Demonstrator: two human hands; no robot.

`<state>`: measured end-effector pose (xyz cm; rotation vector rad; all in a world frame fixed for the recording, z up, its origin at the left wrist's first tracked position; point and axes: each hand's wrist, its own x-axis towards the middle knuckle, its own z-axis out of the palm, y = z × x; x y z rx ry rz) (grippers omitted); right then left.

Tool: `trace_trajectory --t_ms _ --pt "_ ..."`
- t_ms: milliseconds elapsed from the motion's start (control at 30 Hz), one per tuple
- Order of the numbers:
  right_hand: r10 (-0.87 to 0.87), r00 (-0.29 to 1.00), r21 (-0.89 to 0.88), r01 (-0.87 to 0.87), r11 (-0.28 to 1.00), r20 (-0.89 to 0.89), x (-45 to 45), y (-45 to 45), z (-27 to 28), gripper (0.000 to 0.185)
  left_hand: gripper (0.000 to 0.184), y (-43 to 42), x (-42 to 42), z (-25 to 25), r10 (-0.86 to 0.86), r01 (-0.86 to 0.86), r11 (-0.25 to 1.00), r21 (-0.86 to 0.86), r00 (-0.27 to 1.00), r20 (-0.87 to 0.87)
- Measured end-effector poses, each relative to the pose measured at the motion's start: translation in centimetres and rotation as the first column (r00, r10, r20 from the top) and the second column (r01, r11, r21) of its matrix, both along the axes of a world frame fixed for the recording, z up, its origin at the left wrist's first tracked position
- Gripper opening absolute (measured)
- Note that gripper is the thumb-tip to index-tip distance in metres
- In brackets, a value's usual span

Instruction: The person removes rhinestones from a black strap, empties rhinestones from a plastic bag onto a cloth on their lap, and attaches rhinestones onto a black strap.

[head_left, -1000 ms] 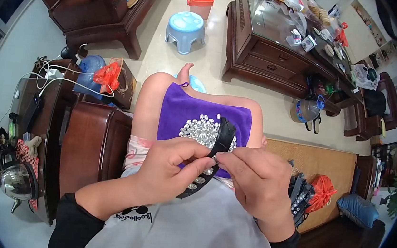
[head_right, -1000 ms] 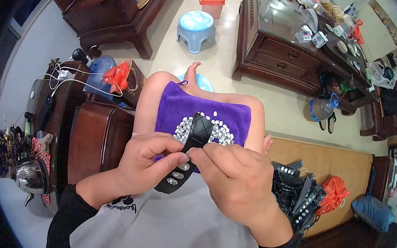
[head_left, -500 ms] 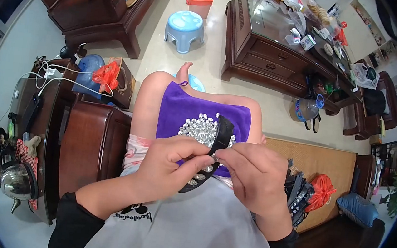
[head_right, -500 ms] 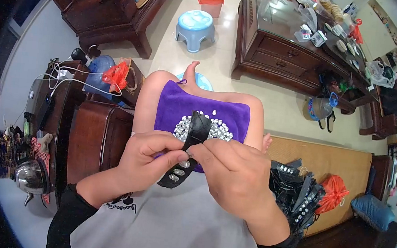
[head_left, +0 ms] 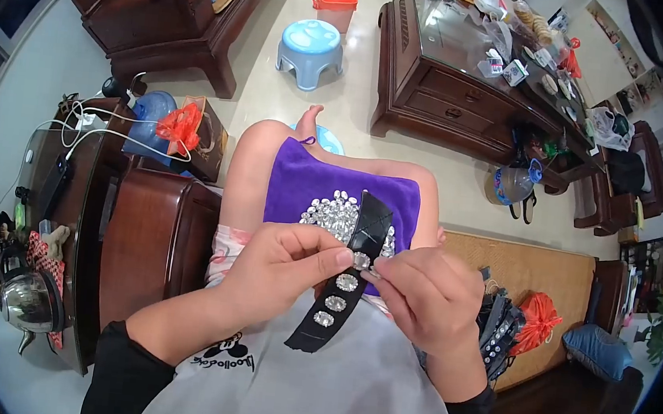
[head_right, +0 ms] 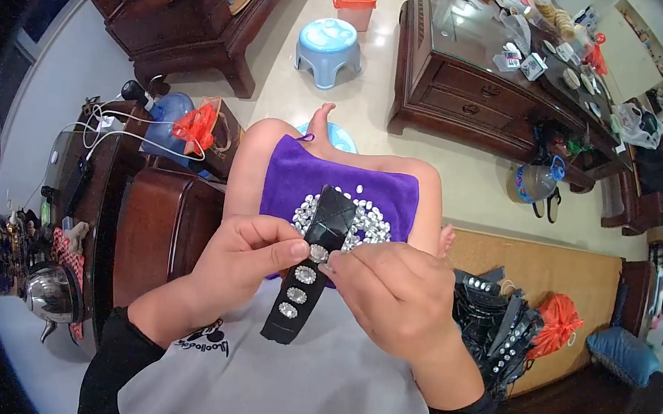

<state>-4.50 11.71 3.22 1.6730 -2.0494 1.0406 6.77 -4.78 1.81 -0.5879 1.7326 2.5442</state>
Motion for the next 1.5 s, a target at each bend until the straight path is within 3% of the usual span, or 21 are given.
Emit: trace_trajectory --t_ms 500,667,833,1167,1333,1500 --pt "-0.021 0.995 0.037 0.024 0.999 -0.096 0.0 0.8 0.0 0.014 0.011 0.2 -0.1 1.1 -0.018 -0.002 0.958 0.286 0.998 0.067" --pt "-0.070 0.994 0.024 0.068 0.997 0.085 -0.2 0.6 -0.3 0.016 0.008 0.4 0.0 0.7 0.025 -0.035 0.982 0.187 0.998 0.054" --pt "-0.154 0.978 0.007 0.155 0.988 0.139 1.1 -0.4 0.4 0.020 0.003 0.9 -0.1 0.4 0.089 -0.085 0.986 0.142 0.996 -0.021" --pt "-0.143 0.985 -0.004 0.144 0.990 0.094 1.7 -1.0 0.4 0.023 0.014 0.6 0.1 -0.7 0.034 -0.035 0.999 -0.001 0.996 -0.078" --pt "-0.170 0.985 0.002 0.170 0.986 -0.025 1.9 -0.9 0.6 0.023 0.016 1.8 -0.4 -0.7 0.155 -0.115 0.976 0.183 0.964 -0.218" --pt "-0.150 0.984 -0.017 0.150 0.989 -0.091 2.2 -0.9 0.6 0.023 0.015 1.6 -0.1 -0.5 0.129 -0.082 0.969 0.233 0.973 -0.193"
